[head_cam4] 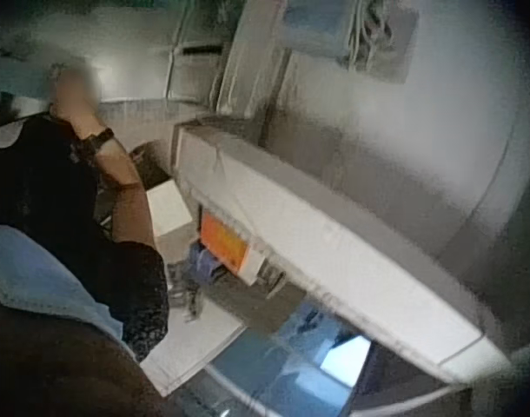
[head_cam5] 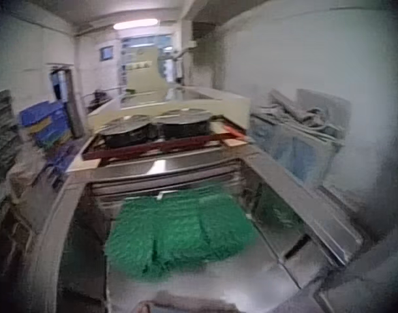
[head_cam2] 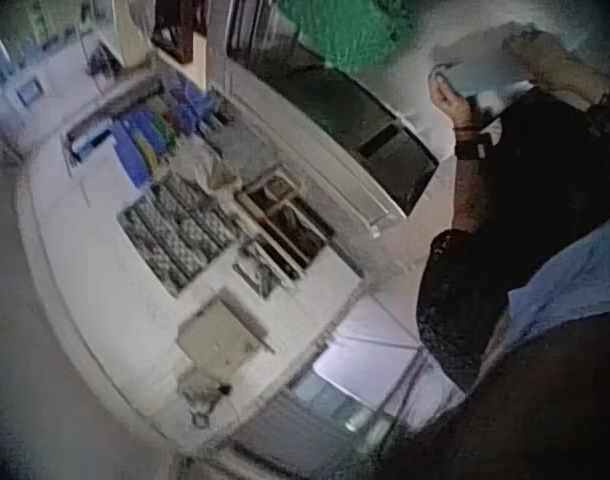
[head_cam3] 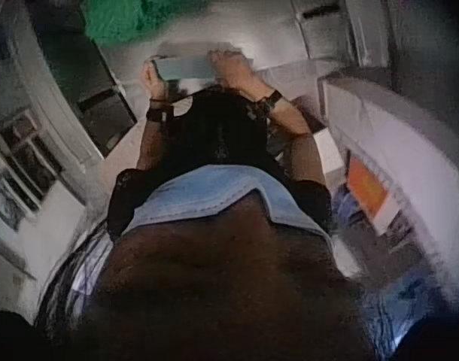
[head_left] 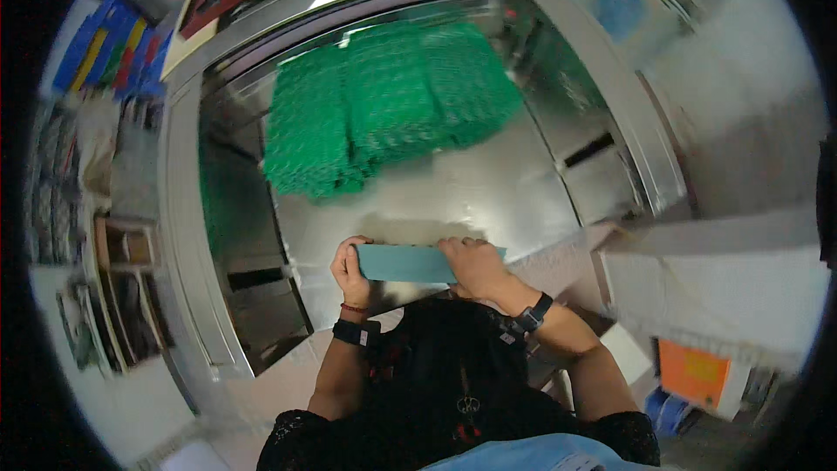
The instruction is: Stack green plastic trays and place them into a collection area or machine.
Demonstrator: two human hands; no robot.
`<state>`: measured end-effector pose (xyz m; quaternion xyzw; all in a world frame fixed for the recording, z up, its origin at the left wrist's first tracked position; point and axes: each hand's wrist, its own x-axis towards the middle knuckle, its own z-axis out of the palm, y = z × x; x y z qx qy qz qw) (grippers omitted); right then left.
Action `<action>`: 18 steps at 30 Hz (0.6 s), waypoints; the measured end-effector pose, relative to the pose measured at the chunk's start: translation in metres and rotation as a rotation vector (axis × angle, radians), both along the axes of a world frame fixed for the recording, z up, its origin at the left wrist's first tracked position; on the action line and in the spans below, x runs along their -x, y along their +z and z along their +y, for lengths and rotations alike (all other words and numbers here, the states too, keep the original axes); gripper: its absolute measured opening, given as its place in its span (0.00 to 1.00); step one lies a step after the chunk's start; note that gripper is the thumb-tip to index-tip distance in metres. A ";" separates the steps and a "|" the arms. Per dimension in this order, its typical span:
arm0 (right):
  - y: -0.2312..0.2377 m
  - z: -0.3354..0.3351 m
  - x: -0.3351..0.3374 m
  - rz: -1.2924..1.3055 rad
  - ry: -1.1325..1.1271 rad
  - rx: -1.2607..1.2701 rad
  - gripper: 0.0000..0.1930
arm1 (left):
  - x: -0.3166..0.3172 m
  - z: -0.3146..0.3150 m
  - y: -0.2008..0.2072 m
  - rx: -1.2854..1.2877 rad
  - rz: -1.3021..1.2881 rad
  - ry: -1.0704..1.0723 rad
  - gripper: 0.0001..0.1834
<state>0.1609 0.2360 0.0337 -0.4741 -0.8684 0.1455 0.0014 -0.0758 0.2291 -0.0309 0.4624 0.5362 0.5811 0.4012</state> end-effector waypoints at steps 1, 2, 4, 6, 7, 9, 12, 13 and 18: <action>0.004 -0.016 -0.006 -0.028 -0.060 0.056 0.34 | -0.006 0.001 0.006 0.014 0.008 -0.074 0.16; 0.004 -0.033 -0.011 0.016 -0.152 0.063 0.34 | -0.012 0.003 0.008 0.025 0.019 -0.159 0.16; 0.006 -0.076 -0.022 0.100 -0.346 0.081 0.34 | -0.027 0.000 0.004 0.018 0.028 -0.319 0.16; 0.000 -0.122 -0.037 0.099 -0.511 0.231 0.35 | -0.054 -0.002 0.014 0.019 0.033 -0.533 0.16; -0.007 -0.148 -0.042 0.123 -0.597 0.229 0.36 | -0.074 -0.010 0.022 0.045 0.056 -0.587 0.15; -0.010 -0.197 -0.039 0.193 -0.751 0.276 0.38 | -0.096 -0.023 0.028 0.126 0.122 -0.776 0.15; -0.006 -0.259 -0.044 0.268 -0.969 0.379 0.37 | -0.134 -0.053 0.015 0.216 0.153 -1.021 0.15; -0.012 -0.281 -0.044 0.292 -1.036 0.402 0.37 | -0.147 -0.066 0.007 0.240 0.153 -1.088 0.15; -0.034 -0.391 -0.033 0.403 -1.305 0.409 0.32 | -0.197 -0.144 -0.026 0.165 0.273 -1.402 0.12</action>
